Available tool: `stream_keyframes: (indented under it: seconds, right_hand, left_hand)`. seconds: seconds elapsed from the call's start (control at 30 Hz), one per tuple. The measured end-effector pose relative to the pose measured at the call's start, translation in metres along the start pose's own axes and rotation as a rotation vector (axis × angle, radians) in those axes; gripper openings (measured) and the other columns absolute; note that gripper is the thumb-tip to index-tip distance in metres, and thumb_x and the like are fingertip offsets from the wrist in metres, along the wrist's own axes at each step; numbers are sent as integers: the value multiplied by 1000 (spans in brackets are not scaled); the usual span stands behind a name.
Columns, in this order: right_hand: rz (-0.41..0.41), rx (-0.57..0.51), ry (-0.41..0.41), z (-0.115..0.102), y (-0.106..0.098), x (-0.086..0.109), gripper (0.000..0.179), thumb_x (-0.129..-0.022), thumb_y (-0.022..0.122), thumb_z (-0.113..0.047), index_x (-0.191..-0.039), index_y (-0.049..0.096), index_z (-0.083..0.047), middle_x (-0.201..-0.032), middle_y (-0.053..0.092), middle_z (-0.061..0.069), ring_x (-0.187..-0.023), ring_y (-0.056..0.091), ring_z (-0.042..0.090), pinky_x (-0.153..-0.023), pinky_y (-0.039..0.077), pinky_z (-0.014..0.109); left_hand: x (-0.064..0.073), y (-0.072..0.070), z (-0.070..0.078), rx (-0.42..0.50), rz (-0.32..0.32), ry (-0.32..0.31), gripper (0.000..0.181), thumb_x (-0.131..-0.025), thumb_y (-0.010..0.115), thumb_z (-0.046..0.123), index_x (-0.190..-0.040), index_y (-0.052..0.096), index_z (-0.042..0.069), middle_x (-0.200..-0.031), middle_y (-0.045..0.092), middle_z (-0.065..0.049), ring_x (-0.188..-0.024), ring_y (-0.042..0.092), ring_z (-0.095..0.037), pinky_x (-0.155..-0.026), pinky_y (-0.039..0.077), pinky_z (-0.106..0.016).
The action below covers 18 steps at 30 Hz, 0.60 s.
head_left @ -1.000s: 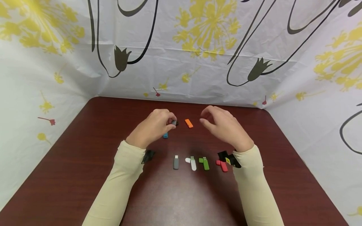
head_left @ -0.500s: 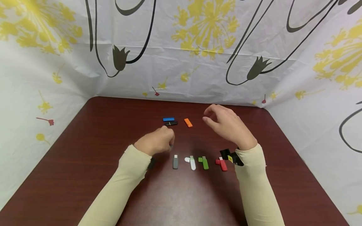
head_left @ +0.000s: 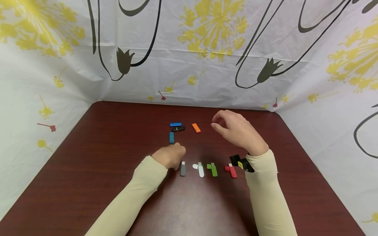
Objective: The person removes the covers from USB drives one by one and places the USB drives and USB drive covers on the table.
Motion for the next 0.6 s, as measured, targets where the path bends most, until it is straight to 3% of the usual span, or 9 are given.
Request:
stream_keyframes:
  seconds: [0.6]
  right_hand:
    - [-11, 19, -20, -1, 3, -1, 15, -107, 66, -25, -116, 73, -14, -115, 73, 3, -106, 68, 24, -92, 55, 50]
  left_hand:
    - [-3, 3, -1, 23, 18, 23, 17, -88, 85, -7, -100, 78, 2, -96, 69, -11, -76, 57, -17, -63, 47, -32]
Point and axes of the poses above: each hand's wrist, its own x-axis away from the middle knuckle, its own y-axis out of the palm, z = x × y, the point moved 4 cm from there along -x, towards the middle knuckle
